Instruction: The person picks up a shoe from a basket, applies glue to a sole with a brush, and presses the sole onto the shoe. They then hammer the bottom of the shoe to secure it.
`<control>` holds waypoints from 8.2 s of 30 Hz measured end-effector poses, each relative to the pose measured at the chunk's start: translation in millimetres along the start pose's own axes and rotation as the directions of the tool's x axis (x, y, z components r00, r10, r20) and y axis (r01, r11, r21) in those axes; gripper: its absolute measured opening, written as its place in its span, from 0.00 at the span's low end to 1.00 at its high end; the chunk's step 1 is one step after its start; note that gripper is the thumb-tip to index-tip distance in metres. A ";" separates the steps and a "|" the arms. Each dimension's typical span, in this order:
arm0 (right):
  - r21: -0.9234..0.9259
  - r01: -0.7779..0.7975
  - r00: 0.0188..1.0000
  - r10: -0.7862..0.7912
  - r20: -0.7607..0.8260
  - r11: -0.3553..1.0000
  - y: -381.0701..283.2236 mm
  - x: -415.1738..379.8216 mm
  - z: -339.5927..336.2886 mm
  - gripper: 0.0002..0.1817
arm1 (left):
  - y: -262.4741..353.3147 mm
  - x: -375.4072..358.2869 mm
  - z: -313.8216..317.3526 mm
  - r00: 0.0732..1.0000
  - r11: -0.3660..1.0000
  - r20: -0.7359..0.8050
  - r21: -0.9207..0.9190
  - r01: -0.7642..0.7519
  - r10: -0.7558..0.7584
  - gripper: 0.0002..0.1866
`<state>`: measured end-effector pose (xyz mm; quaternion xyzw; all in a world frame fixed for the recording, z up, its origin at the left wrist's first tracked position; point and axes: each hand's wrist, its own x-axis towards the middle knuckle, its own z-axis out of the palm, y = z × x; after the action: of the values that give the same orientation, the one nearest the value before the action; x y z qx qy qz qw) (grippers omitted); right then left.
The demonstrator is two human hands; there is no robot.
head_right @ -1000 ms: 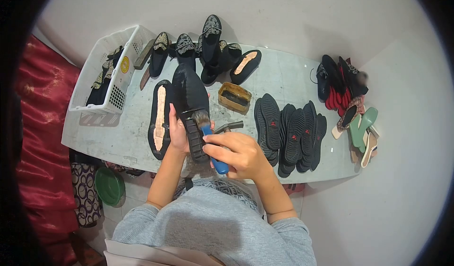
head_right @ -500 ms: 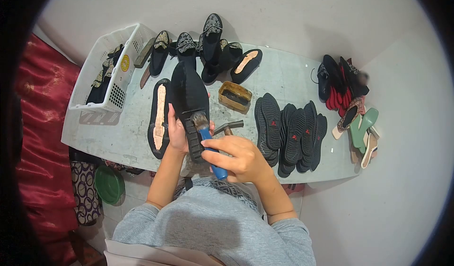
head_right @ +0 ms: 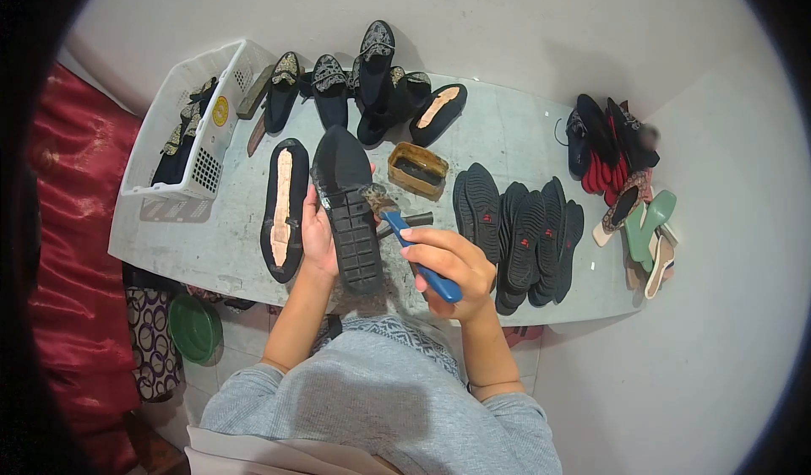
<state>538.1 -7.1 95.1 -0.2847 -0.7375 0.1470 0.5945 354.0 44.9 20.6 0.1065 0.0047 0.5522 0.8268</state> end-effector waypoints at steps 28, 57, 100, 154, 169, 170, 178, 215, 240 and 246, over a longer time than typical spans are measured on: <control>-0.074 0.224 0.932 -0.191 0.310 0.972 -1.3 2.5 12.6 0.15 | -5.8 -6.8 14.0 0.987 0.950 -0.081 0.293 -0.108 0.138 0.34; -0.109 0.200 0.910 -0.143 0.390 0.974 -4.2 11.6 15.0 0.15 | -7.6 -7.0 7.1 0.961 0.893 -0.158 0.428 -0.141 0.228 0.33; 0.068 0.120 0.978 -0.130 0.162 0.990 21.5 -6.1 22.4 0.10 | -8.3 -2.9 5.9 0.946 0.906 -0.204 0.394 -0.155 0.251 0.32; 0.094 0.182 0.942 -0.201 0.269 0.979 15.5 7.6 25.1 0.15 | -3.5 -9.8 3.4 0.964 0.926 -0.220 0.372 -0.059 0.150 0.35; -0.061 0.028 0.998 -0.025 0.050 0.998 18.0 4.6 5.2 0.06 | -8.6 -16.7 -9.3 0.989 0.943 -0.113 0.328 -0.053 0.095 0.33; -0.095 0.001 1.000 0.001 0.021 0.995 21.1 4.5 2.7 0.08 | -9.7 -16.8 -8.3 0.989 0.927 -0.109 0.373 -0.050 0.097 0.32; -0.094 0.042 0.996 -0.034 0.078 0.995 21.5 26.5 7.2 0.13 | -11.1 -14.4 6.3 0.997 0.961 -0.010 0.264 0.081 -0.082 0.32; 0.125 0.057 0.979 -0.080 0.187 0.990 19.6 29.8 0.6 0.12 | -9.4 -16.6 -13.6 0.977 0.924 -0.015 0.324 0.205 -0.212 0.34; -0.217 0.122 0.988 -0.098 0.121 0.968 33.7 37.5 13.4 0.16 | -6.5 -18.3 -13.5 0.976 0.893 -0.161 0.402 0.201 -0.148 0.34; -0.148 0.037 0.997 -0.047 -0.065 0.988 36.3 32.0 8.1 0.15 | -5.6 -19.1 -8.9 0.976 0.882 -0.169 0.426 0.201 -0.140 0.34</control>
<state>535.1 41.8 98.3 -0.3171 -0.7313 0.0699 0.5998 350.5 26.9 8.8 0.2530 0.1941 0.4676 0.8244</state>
